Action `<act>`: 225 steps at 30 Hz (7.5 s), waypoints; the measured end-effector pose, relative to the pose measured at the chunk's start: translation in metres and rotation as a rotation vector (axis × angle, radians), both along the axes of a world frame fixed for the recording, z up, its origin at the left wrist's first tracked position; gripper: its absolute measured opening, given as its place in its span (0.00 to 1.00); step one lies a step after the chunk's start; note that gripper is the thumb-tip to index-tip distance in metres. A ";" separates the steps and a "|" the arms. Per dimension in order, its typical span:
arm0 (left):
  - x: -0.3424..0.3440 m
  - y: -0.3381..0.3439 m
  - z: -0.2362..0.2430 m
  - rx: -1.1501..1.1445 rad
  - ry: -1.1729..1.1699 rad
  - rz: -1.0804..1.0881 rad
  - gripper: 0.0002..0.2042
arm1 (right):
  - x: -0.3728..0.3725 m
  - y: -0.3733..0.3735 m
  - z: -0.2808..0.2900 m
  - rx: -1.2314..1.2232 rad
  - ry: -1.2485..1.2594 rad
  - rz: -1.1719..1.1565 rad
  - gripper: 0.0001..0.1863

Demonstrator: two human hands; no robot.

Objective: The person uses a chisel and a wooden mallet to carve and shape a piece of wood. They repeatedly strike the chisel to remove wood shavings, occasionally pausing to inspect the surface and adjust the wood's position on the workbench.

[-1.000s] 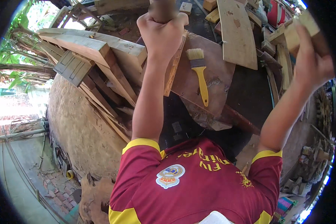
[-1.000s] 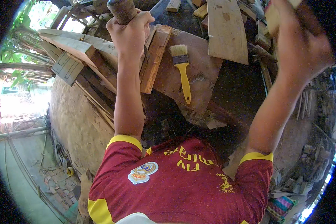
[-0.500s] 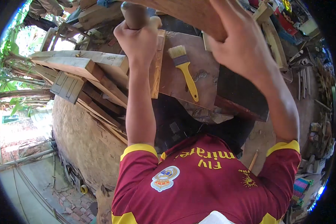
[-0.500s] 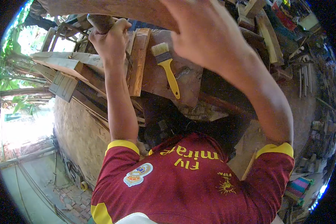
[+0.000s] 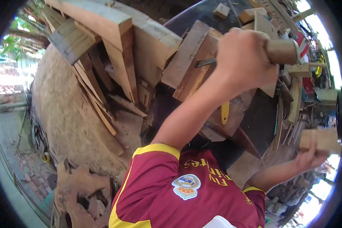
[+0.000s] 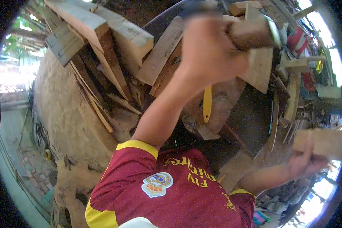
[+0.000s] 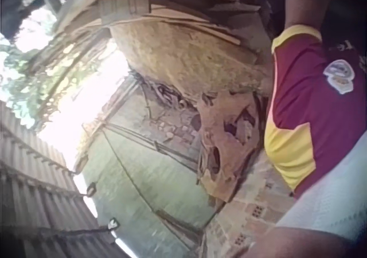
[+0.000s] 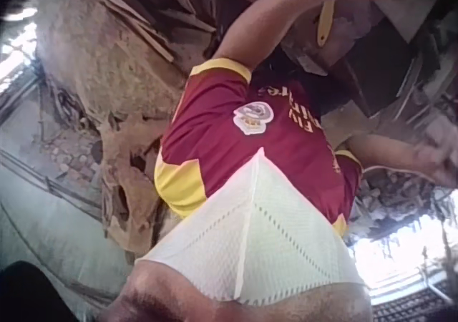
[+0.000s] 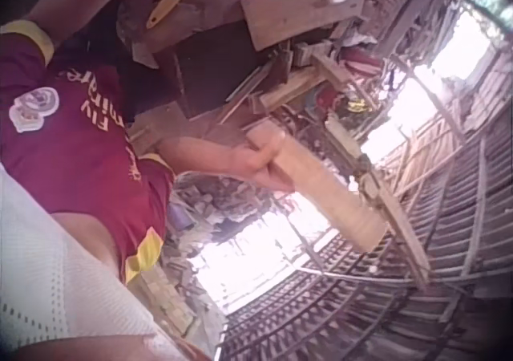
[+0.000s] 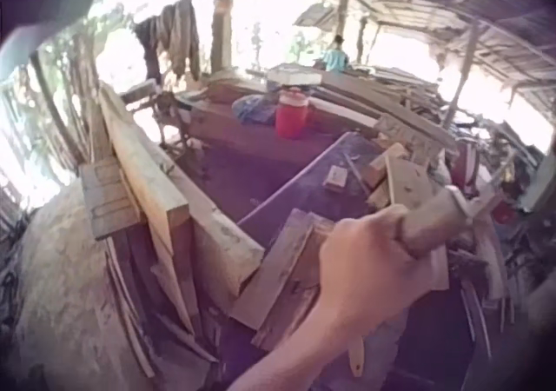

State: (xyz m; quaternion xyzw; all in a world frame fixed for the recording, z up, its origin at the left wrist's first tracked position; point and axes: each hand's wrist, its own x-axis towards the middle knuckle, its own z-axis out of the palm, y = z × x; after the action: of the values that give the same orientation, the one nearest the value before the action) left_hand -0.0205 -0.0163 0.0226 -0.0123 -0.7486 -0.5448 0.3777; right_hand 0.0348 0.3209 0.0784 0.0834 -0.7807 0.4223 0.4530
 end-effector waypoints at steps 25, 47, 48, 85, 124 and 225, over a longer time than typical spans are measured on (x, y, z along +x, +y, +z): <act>0.006 0.014 -0.003 -0.212 -0.152 -0.039 0.13 | 0.006 -0.096 -0.050 0.551 -0.146 0.080 0.23; -0.002 0.026 -0.022 -0.447 -0.160 0.025 0.10 | 0.019 -0.085 -0.082 0.347 -0.217 -0.091 0.44; -0.001 0.024 -0.023 -0.454 -0.162 0.044 0.10 | 0.015 -0.071 -0.079 0.252 -0.186 -0.092 0.44; 0.027 0.006 -0.023 -0.183 0.102 -0.218 0.07 | -0.053 -0.144 -0.061 0.474 -0.809 0.812 0.38; 0.067 0.031 -0.059 -0.430 0.524 -0.062 0.11 | -0.053 -0.166 -0.098 0.741 -0.331 0.146 0.27; 0.217 0.000 -0.040 0.139 0.641 0.083 0.19 | -0.065 -0.235 -0.158 0.314 -0.332 0.621 0.16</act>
State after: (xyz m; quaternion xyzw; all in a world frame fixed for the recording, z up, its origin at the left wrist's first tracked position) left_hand 0.1969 -0.0162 -0.0177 -0.1270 -0.5523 -0.5472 0.6159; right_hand -0.0297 0.0863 -0.0791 0.3146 -0.8362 0.4224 0.1528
